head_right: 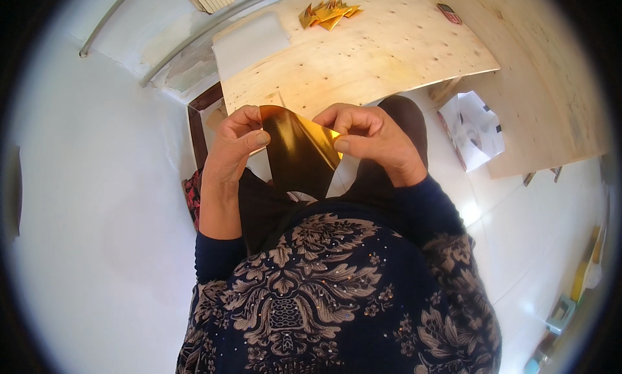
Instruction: The person sits on the floor and folds a sheet of gold-colored paper by hand on a wooden table. They repeatedly fold the paper in half, crease the edges, and fold the corners to form a smaller triangular shape, then place the finished piece on the table.
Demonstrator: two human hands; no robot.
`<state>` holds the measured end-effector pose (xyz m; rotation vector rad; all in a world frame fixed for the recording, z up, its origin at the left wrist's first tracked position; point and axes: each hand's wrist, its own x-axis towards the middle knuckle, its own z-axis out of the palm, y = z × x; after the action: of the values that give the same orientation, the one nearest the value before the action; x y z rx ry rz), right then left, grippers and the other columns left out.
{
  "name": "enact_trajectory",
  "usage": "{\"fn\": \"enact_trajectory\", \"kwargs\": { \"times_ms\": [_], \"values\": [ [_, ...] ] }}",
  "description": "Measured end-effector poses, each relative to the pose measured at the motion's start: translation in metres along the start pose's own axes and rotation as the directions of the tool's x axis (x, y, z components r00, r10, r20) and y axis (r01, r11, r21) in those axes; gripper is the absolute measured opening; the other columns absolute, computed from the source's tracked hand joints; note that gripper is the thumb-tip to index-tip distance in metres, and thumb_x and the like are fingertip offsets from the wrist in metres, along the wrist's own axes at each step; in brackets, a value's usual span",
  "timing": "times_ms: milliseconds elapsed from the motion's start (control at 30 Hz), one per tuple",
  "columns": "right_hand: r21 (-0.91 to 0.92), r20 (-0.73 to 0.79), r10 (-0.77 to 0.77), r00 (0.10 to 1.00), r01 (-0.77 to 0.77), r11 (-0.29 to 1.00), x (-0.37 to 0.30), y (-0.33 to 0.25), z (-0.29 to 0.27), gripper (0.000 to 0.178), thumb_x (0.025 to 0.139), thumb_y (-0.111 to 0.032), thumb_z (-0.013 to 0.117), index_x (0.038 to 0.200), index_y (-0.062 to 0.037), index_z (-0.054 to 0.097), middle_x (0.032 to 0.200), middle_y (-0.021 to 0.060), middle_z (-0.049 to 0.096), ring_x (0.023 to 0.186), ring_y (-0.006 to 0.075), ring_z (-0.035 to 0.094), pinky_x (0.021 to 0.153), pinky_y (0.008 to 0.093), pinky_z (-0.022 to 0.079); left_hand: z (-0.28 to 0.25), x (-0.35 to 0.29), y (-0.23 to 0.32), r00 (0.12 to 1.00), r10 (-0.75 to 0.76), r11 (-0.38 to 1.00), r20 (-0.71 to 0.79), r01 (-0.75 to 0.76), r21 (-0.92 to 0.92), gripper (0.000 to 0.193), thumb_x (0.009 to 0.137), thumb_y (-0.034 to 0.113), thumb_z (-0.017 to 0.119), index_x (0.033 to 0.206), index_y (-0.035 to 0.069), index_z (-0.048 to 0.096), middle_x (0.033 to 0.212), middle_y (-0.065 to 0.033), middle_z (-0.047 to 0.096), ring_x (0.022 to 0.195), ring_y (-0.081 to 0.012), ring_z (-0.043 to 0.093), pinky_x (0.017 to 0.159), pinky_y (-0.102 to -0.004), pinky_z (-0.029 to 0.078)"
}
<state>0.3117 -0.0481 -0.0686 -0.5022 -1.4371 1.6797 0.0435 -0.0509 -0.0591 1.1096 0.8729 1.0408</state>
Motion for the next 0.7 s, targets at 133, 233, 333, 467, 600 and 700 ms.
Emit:
{"fn": "enact_trajectory", "kwargs": {
  "times_ms": [133,233,333,467,600,700],
  "values": [
    [0.006,-0.027,-0.006,1.000,0.006,1.000,-0.002,-0.002,0.003,0.021,0.081,-0.023,0.069,0.075,-0.0061,0.058,0.114,0.0124,0.064,0.095,0.0157,0.058,0.089,0.0269,0.043,0.008,-0.004,0.005,0.995,0.094,0.994,-0.027,-0.092,0.060,0.044,0.072,0.014,0.084,0.110,0.004,0.064,0.101,-0.0010,0.065,0.096,-0.0114,0.059,0.092,-0.0267,0.047],
    [0.073,0.015,-0.027,1.000,0.026,0.997,-0.004,-0.003,0.008,0.023,0.080,-0.026,0.070,0.076,-0.0063,0.058,0.116,0.0131,0.064,0.096,0.0158,0.058,0.088,0.0262,0.044,0.021,0.000,0.001,0.976,0.219,0.968,-0.025,-0.213,0.135,0.064,0.072,0.015,0.084,0.129,0.003,0.056,0.109,-0.0046,0.065,0.101,-0.0145,0.060,0.095,-0.0274,0.046],
    [0.117,0.049,-0.006,0.999,0.001,0.993,-0.009,-0.004,0.011,0.025,0.080,-0.029,0.070,0.077,-0.0064,0.058,0.116,0.0135,0.064,0.096,0.0157,0.058,0.087,0.0256,0.044,0.023,-0.005,0.001,0.990,0.046,0.999,0.132,-0.043,-0.029,0.078,0.072,0.021,0.084,0.138,0.001,0.048,0.117,-0.0088,0.065,0.108,-0.0163,0.060,0.098,-0.0280,0.043],
    [0.118,0.018,-0.027,0.999,0.024,0.993,-0.012,-0.007,0.006,0.025,0.079,-0.029,0.071,0.077,-0.0066,0.060,0.114,0.0135,0.064,0.094,0.0155,0.058,0.085,0.0254,0.044,0.018,-0.011,-0.001,0.995,0.051,0.987,0.087,-0.037,-0.156,0.042,0.077,0.011,0.080,0.114,0.001,0.063,0.103,-0.0058,0.069,0.094,-0.0131,0.063,0.091,-0.0259,0.047],
    [0.041,0.013,-0.047,0.999,0.046,0.998,-0.012,-0.011,0.001,0.023,0.080,-0.027,0.070,0.078,-0.0068,0.061,0.110,0.0122,0.066,0.093,0.0150,0.058,0.086,0.0262,0.044,0.016,-0.015,0.002,0.987,0.135,0.982,-0.082,-0.145,-0.125,0.017,0.081,0.002,0.075,0.096,0.003,0.067,0.093,-0.0044,0.069,0.085,-0.0113,0.063,0.087,-0.0249,0.049],
    [0.018,0.021,-0.020,1.000,0.020,1.000,-0.011,-0.015,0.002,0.017,0.083,-0.022,0.068,0.080,-0.0067,0.061,0.112,0.0114,0.066,0.095,0.0141,0.058,0.087,0.0257,0.043,0.023,-0.020,0.007,0.967,0.189,0.977,-0.172,-0.203,-0.067,0.013,0.081,0.005,0.076,0.091,0.002,0.069,0.085,-0.0013,0.068,0.078,-0.0069,0.060,0.074,-0.0197,0.047]
  ]
}}
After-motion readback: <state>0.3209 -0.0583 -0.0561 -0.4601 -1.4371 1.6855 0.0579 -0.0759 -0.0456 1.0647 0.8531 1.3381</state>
